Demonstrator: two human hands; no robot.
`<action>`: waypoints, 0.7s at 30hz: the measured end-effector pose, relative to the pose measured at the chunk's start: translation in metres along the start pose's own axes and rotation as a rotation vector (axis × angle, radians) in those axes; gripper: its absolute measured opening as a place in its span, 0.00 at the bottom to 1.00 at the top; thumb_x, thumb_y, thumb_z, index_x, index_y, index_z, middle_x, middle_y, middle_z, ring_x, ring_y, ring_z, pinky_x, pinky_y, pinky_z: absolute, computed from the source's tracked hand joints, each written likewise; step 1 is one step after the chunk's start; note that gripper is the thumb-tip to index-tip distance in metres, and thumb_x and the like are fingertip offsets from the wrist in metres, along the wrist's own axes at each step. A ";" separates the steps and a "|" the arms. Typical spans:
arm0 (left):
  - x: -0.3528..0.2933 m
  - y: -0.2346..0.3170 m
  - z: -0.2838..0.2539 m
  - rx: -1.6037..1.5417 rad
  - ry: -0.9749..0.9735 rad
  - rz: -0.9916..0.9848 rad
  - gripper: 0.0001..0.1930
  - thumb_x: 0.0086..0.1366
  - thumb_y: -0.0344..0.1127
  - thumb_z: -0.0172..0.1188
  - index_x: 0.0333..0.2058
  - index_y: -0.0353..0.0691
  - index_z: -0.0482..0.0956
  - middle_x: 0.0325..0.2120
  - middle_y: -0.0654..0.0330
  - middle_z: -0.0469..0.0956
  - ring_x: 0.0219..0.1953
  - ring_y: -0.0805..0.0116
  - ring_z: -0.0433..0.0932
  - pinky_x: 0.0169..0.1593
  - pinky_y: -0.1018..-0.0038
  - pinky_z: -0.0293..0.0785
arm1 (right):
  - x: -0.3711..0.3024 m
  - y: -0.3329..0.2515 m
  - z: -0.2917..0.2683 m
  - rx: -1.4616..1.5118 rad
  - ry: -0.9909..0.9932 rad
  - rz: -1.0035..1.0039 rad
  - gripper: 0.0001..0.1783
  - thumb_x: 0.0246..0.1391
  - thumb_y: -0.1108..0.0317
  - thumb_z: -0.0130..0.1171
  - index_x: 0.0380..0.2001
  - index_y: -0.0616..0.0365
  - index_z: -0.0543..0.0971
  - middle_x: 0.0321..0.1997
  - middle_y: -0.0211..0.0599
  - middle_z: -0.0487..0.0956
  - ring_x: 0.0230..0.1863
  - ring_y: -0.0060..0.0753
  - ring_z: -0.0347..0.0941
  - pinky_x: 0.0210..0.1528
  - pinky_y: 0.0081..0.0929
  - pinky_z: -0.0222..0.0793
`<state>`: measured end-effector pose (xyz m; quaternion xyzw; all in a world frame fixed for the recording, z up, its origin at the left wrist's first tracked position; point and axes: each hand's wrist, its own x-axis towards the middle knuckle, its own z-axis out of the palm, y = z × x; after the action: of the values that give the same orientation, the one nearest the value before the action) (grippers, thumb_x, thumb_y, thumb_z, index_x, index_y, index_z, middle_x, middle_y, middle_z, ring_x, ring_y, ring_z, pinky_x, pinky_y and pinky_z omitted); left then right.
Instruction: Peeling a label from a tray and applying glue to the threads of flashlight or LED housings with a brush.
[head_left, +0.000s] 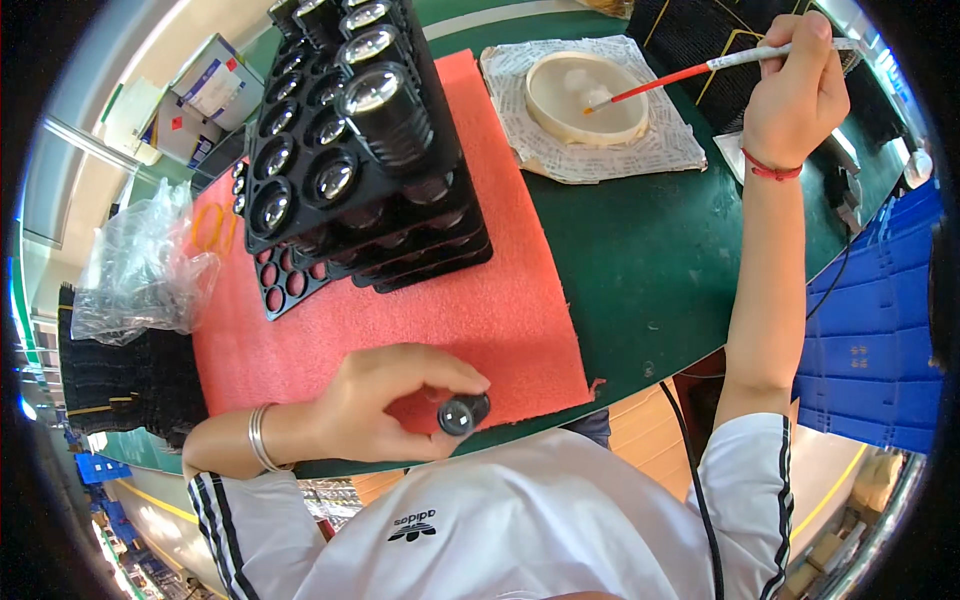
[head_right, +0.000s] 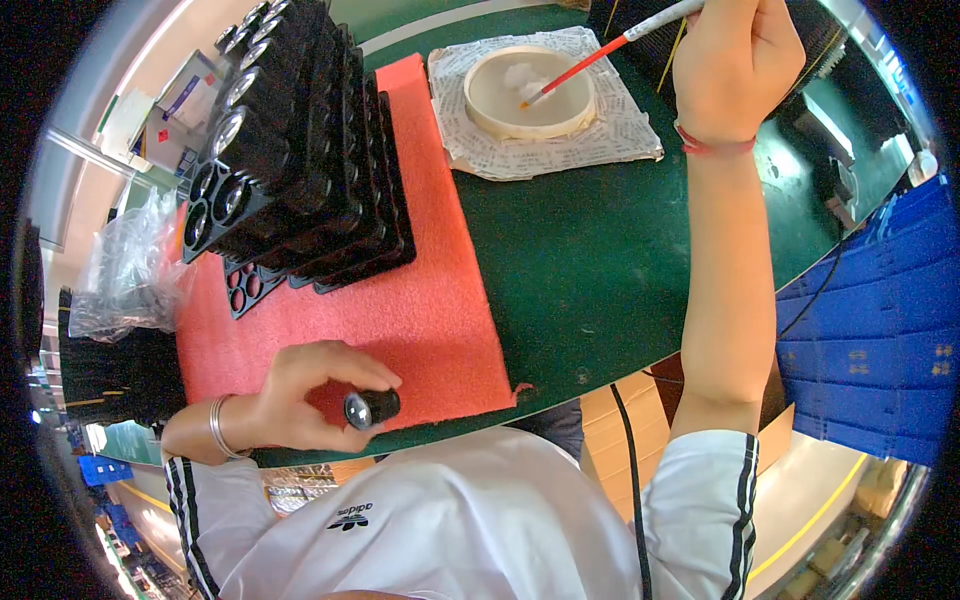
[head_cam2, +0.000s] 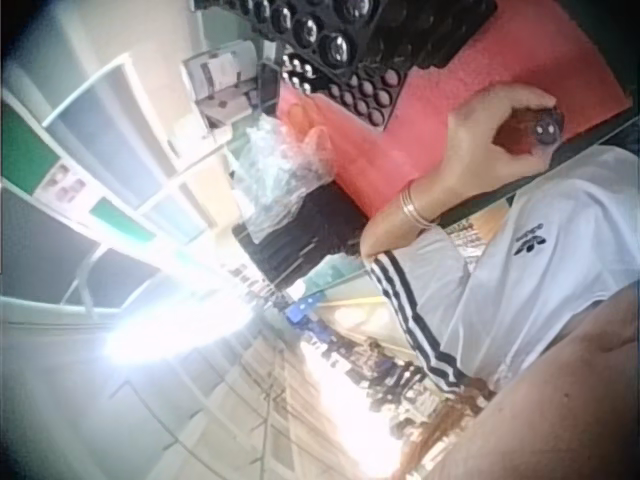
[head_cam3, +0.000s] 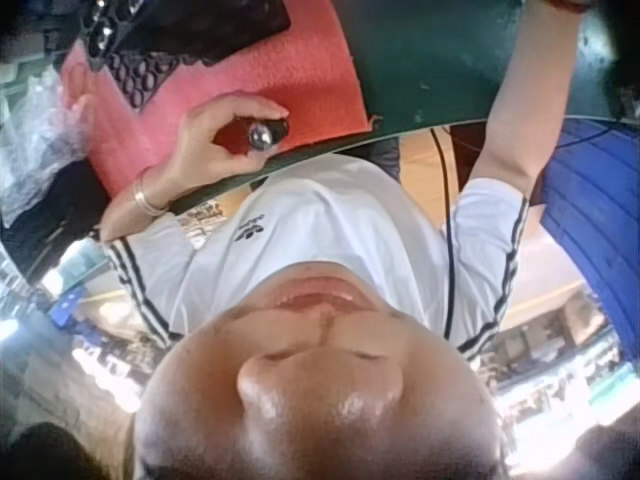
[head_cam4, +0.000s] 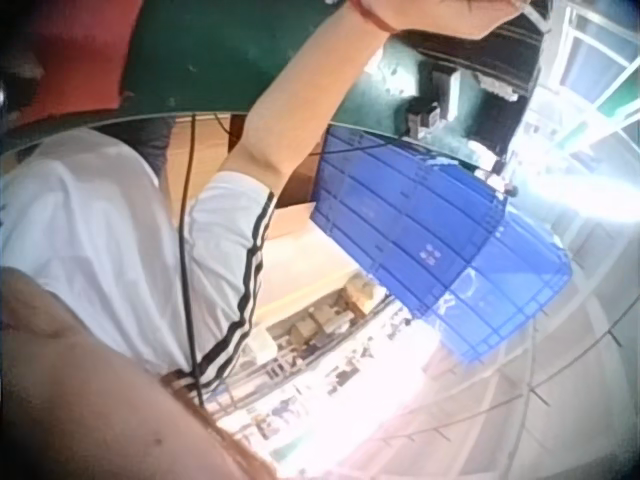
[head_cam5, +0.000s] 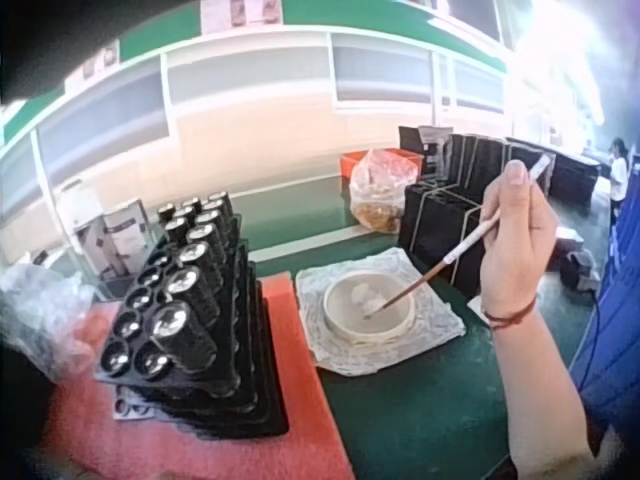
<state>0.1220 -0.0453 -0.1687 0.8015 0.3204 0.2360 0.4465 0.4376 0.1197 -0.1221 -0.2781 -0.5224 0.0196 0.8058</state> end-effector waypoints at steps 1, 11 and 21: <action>-0.002 -0.004 0.003 -0.112 0.047 -0.086 0.17 0.43 0.28 0.65 0.36 0.35 0.75 0.34 0.59 0.77 0.35 0.69 0.77 0.38 0.77 0.73 | -0.001 0.001 -0.002 -0.021 -0.025 -0.002 0.19 0.57 0.62 0.47 0.19 0.65 0.72 0.19 0.31 0.69 0.19 0.17 0.57 0.21 0.14 0.52; 0.001 -0.015 -0.005 -0.684 0.215 -0.237 0.16 0.54 0.22 0.57 0.42 0.32 0.67 0.41 0.57 0.72 0.44 0.72 0.72 0.50 0.75 0.67 | 0.013 0.027 -0.012 0.192 0.168 0.366 0.13 0.54 0.67 0.48 0.20 0.64 0.71 0.17 0.33 0.66 0.17 0.19 0.55 0.19 0.20 0.52; 0.001 -0.015 -0.007 -0.711 0.226 -0.246 0.14 0.54 0.22 0.56 0.41 0.34 0.67 0.40 0.58 0.72 0.43 0.73 0.72 0.48 0.75 0.68 | 0.004 0.011 0.000 0.022 0.020 0.176 0.15 0.54 0.66 0.48 0.17 0.64 0.71 0.17 0.31 0.67 0.17 0.17 0.56 0.19 0.17 0.50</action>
<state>0.1141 -0.0347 -0.1780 0.5212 0.3594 0.3640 0.6832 0.4422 0.1308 -0.1238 -0.3145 -0.4877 0.0933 0.8090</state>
